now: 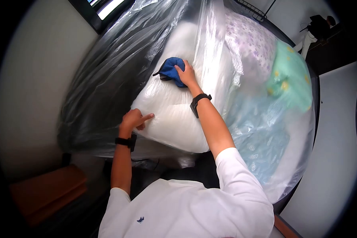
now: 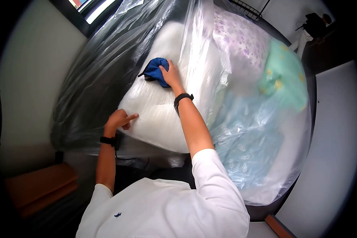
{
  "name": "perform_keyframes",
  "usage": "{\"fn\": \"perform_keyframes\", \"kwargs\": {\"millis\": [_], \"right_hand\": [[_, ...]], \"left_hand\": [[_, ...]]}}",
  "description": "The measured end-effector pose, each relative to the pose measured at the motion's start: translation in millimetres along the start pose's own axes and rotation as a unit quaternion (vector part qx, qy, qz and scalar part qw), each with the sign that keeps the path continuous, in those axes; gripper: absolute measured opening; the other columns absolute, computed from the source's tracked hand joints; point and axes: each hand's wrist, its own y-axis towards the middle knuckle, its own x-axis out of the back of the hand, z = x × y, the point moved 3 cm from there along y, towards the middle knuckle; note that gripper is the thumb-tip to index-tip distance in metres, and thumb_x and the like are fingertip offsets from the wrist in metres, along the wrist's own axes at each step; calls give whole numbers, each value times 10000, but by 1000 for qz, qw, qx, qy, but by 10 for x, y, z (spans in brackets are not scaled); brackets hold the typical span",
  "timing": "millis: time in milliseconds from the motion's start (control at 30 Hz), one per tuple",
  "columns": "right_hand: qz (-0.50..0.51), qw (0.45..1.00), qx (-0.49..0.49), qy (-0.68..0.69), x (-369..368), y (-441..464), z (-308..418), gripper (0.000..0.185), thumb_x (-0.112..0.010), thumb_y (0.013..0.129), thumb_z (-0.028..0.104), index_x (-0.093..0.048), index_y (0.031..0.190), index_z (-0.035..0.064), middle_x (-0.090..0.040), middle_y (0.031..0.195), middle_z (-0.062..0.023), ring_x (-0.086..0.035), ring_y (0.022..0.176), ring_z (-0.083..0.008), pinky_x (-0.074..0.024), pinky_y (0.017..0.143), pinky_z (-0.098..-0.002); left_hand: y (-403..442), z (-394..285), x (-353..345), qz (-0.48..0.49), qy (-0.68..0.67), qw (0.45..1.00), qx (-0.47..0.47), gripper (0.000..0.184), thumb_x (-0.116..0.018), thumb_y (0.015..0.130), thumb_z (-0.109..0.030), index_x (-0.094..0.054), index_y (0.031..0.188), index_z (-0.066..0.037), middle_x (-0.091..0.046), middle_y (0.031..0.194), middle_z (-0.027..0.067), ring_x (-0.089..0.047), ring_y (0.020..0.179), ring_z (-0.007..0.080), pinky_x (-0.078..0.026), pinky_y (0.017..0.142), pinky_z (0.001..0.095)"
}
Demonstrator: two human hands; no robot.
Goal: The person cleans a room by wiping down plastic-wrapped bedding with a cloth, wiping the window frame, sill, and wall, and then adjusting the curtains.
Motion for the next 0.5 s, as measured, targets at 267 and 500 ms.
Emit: {"fn": "perform_keyframes", "kwargs": {"millis": [267,500], "right_hand": [[-25,972,18,-231,208,408,379,489,-656,935,251,-498,1397,225,-512,1169,-255,-558,1074,-464,-489,936,-504],[7,956,-6,-294,326,586,371,453,-627,956,274,-505,1391,241,-490,1227,-221,-545,1132,-407,-500,936,-485]], "left_hand": [[250,-921,-566,-143,277,947,-78,1152,-647,753,-752,-117,1604,-185,-40,1651,230,-62,1502,478,-154,1039,802],[201,-525,-805,-108,295,948,-56,1263,-590,728,-830,65,1604,-198,103,1648,225,58,1495,505,-80,1041,812]]}}
